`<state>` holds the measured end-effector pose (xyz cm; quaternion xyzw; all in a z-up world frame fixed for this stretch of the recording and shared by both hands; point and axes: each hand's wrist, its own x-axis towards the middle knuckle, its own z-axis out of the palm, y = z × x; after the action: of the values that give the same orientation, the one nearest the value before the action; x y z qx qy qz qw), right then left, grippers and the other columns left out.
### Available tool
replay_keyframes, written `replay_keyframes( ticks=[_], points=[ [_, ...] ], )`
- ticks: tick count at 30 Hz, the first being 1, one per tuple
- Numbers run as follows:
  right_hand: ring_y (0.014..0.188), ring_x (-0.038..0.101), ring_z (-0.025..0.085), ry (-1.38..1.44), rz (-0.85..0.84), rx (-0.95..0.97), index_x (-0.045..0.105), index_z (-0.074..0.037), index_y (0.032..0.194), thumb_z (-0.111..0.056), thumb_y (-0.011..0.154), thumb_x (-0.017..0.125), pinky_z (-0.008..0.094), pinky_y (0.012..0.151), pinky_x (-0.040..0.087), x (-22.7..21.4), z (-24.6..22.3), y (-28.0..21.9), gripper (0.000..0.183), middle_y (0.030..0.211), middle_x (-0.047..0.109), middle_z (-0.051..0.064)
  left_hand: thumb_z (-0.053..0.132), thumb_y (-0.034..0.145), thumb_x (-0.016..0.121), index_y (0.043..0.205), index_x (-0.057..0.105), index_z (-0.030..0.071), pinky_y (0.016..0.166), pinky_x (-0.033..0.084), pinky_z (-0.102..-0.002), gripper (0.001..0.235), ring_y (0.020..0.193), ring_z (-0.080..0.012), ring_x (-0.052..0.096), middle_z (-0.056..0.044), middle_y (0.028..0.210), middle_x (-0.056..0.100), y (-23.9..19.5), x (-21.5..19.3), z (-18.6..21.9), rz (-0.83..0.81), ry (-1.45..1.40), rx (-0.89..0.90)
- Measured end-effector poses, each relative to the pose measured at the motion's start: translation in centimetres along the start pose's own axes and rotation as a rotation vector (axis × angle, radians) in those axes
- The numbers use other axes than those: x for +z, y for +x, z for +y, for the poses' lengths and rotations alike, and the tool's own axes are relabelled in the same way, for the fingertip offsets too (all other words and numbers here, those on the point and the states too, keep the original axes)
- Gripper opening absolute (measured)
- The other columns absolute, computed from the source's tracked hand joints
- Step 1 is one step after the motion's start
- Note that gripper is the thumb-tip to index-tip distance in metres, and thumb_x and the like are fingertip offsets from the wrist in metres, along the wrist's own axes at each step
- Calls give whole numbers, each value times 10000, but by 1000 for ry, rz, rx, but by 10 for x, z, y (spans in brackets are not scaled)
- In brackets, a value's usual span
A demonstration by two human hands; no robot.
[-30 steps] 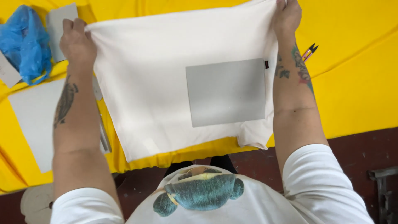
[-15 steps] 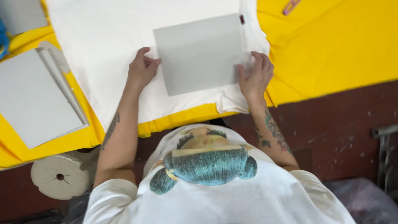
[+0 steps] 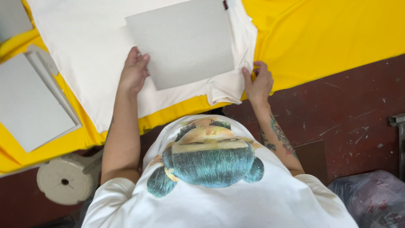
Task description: Folding a white t-shirt using a cardboard template and placing it into a plastic bag.
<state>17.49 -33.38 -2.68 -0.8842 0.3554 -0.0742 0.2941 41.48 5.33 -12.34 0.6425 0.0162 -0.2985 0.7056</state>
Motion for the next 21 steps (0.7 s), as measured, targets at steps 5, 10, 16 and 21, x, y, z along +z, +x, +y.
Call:
replay_keyframes(
  ticks=[5,10,16,21],
  points=[
    [858,631,292,-100,232,-192,672,-143,1064,-403,987,644,496,841,382,22,4,52,273,853,659,26,146,1088,517,1144,497,203,694,494,-324,83,828,-130,582,20,969,559,15,62,47,18,-144,-38],
    [754,582,251,-142,273,-189,550,-197,757,-260,827,768,448,756,358,39,23,101,238,769,618,-37,154,1014,520,976,508,196,540,525,-291,58,750,-120,603,8,921,648,37,120,71,278,112,-133],
    [742,593,251,-89,259,-216,607,-166,843,-204,878,666,461,749,390,17,16,88,78,751,608,-27,130,1015,504,926,402,208,507,357,-280,156,678,-116,402,25,865,439,49,124,74,341,245,-169],
    [816,626,230,64,213,-170,641,-169,1084,-305,936,705,456,779,472,3,22,92,211,899,609,-13,138,986,508,1000,508,199,452,338,-290,63,646,-117,501,9,864,570,49,132,71,344,243,-156]
  ],
)
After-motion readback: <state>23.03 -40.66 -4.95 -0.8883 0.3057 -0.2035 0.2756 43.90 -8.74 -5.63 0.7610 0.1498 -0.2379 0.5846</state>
